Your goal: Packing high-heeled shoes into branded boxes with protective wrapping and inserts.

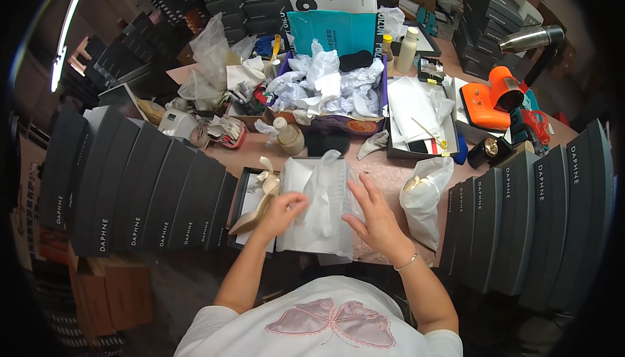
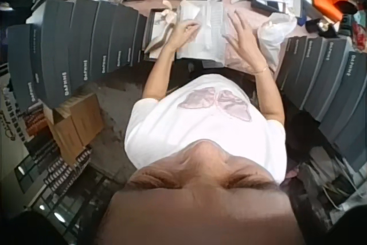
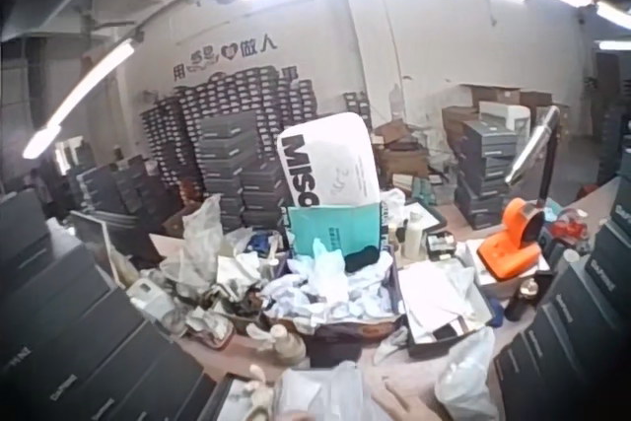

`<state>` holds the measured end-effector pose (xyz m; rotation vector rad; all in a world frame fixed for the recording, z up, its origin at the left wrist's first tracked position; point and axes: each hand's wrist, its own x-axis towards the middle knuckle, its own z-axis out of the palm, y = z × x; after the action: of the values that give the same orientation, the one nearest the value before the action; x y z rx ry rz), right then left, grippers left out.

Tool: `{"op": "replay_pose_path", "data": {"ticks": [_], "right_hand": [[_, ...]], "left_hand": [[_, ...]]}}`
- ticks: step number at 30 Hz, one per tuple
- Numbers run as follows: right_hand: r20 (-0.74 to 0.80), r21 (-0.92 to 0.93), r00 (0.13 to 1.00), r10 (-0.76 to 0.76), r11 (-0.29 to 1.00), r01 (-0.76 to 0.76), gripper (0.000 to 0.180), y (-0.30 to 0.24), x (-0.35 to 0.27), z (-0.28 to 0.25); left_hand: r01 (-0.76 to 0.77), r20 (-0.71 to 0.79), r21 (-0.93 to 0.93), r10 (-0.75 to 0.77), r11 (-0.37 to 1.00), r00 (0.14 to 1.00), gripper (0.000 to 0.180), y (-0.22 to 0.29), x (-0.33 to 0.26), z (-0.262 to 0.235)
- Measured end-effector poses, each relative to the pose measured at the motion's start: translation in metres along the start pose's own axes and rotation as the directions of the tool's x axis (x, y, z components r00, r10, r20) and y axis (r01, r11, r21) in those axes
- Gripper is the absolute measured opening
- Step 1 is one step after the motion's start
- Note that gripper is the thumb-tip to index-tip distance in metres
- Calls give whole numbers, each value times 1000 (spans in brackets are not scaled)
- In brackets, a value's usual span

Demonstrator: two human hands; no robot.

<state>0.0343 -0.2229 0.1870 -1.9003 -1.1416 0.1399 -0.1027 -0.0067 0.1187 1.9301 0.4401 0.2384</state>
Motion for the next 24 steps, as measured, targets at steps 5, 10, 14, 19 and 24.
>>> {"op": "replay_pose_path", "data": {"ticks": [5, 10, 14, 19, 24], "right_hand": [[730, -350, 684, 1, 859, 372, 52, -35, 43, 47], [668, 270, 594, -448, 890, 368, 46, -52, -3, 113], [703, 150, 690, -175, 984, 97, 42, -49, 58, 183], [635, -337, 639, -434, 588, 735, 29, 37, 96, 322], [753, -314, 514, -410, 462, 829, 18, 29, 109, 337]], "left_hand": [[-155, 264, 95, 125, 983, 956, 13, 37, -98, -36], [119, -27, 287, -116, 950, 993, 14, -36, -186, -88], [277, -164, 157, -252, 948, 954, 16, -35, -235, -94], [210, -362, -458, -396, 864, 844, 18, -45, -253, -93], [109, -555, -394, -331, 913, 763, 32, -28, -281, -134]]}}
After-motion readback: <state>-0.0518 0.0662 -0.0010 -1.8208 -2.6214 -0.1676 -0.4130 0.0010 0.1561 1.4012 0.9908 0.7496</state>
